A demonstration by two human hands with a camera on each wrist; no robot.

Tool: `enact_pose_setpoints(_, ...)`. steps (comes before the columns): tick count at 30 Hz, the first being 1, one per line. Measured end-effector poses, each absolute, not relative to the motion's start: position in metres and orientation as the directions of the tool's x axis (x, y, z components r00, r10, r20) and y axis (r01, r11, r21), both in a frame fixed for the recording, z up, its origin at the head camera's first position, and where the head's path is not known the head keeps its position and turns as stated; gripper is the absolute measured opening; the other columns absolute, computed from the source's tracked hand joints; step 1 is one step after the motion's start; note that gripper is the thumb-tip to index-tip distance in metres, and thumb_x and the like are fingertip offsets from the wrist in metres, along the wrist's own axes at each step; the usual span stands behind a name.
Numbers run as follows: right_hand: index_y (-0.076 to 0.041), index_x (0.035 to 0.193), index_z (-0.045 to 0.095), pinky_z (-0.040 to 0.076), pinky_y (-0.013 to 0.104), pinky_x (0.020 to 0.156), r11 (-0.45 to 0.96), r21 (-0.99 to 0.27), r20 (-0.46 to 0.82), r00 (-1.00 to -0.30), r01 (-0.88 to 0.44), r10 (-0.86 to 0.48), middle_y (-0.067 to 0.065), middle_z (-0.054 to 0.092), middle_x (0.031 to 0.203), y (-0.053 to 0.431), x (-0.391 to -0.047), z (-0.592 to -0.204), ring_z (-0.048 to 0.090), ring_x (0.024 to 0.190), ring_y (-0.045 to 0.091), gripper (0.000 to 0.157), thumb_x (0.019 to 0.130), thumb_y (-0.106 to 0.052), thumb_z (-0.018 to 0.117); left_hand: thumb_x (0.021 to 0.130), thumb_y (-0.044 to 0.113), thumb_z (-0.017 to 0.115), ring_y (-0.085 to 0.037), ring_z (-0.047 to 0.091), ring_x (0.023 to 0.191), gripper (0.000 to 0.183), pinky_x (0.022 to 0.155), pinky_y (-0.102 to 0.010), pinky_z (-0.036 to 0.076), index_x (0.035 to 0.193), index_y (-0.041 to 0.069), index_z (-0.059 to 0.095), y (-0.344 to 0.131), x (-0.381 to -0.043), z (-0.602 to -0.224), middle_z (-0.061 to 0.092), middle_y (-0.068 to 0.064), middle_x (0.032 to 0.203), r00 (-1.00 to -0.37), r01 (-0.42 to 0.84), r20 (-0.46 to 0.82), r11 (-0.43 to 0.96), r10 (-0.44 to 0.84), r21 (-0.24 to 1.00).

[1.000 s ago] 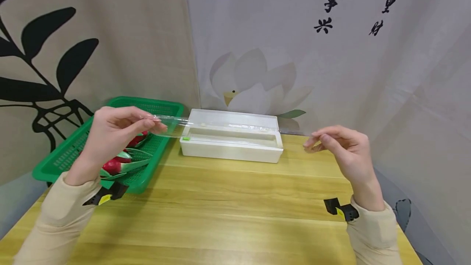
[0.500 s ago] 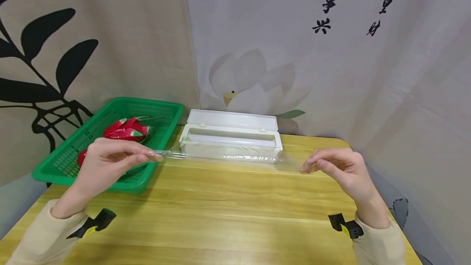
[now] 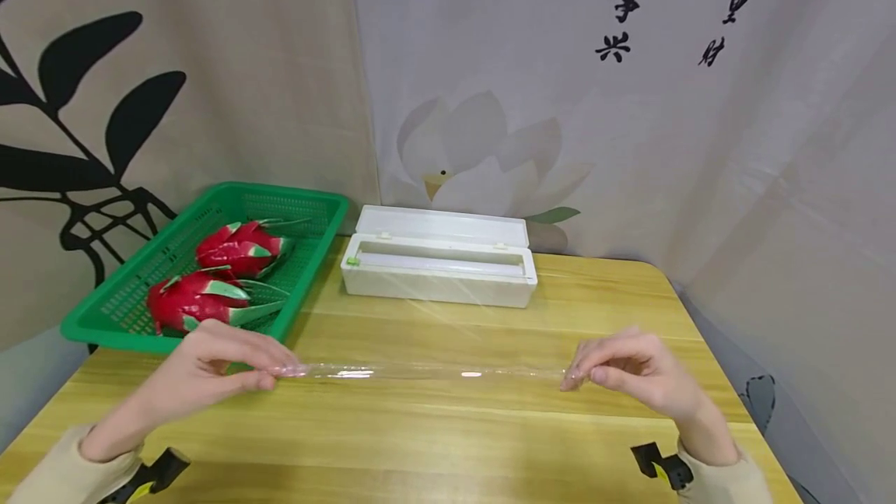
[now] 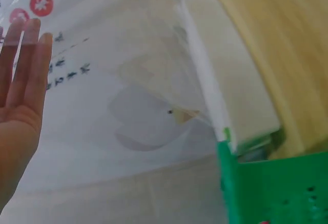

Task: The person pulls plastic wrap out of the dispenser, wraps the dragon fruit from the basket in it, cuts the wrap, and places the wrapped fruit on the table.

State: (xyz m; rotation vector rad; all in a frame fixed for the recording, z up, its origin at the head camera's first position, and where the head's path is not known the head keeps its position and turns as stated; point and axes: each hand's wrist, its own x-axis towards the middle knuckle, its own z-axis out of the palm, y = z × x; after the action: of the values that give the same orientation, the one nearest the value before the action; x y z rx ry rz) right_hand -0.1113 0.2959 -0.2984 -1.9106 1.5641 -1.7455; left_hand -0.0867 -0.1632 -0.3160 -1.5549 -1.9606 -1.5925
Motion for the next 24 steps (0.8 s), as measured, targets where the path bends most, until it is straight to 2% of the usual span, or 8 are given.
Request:
enact_pose_setpoints(4,0.008,0.121,0.058,0.053,0.037,0.068,-0.43,-0.714,0.613,-0.196,-0.552,-0.765,0.015,0.066,0.119,0.297,-0.109,-0.311,0.064,0.1,0.027,0.035,0.092,0.016,0.039,0.075,-0.018,0.066,-0.012,0.067,0.097,0.037,0.08,-0.024,0.056,0.103,0.006,0.072,-0.165,-0.082,-0.328,0.073,-0.008,0.099,-0.443,0.734,0.61,-0.126,0.657,0.668)
enact_pose_setpoints(11,0.003,0.121,0.059,0.056,0.038,0.075,-0.324,-0.794,0.48,-0.203,-0.514,-0.854,0.014,0.067,0.118,0.307,-0.105,-0.343,0.064,0.104,0.025,0.042,0.087,0.021,0.042,0.082,-0.004,0.068,-0.015,0.066,0.084,0.02,0.076,-0.026,0.055,0.092,0.012,0.074,-0.169,-0.075,-0.347,0.069,-0.006,0.095,-0.537,0.647,0.449,0.007,0.714,0.763)
enact_pose_setpoints(18,-0.001,0.118,0.063,0.057,0.037,0.078,-0.242,-0.834,0.4,-0.242,-0.496,-0.884,0.014,0.068,0.114,0.312,-0.102,-0.375,0.065,0.104,0.024,0.049,0.081,0.026,0.044,0.084,-0.003,0.066,-0.012,0.065,0.083,0.019,0.076,-0.026,0.055,0.093,0.012,0.073,-0.169,-0.075,-0.369,0.069,-0.006,0.091,-0.491,0.643,0.424,-0.011,0.761,0.766)
enact_pose_setpoints(24,0.0,0.117,0.063,0.057,0.039,0.082,-0.189,-0.9,0.308,-0.264,-0.394,-0.914,0.016,0.066,0.114,0.312,-0.099,-0.397,0.063,0.107,0.024,0.047,0.083,0.027,0.044,0.085,0.003,0.068,-0.006,0.062,0.086,0.014,0.078,-0.023,0.052,0.09,0.016,0.074,-0.17,-0.072,-0.39,0.067,-0.001,0.091,-0.509,0.644,0.357,0.071,0.783,0.762)
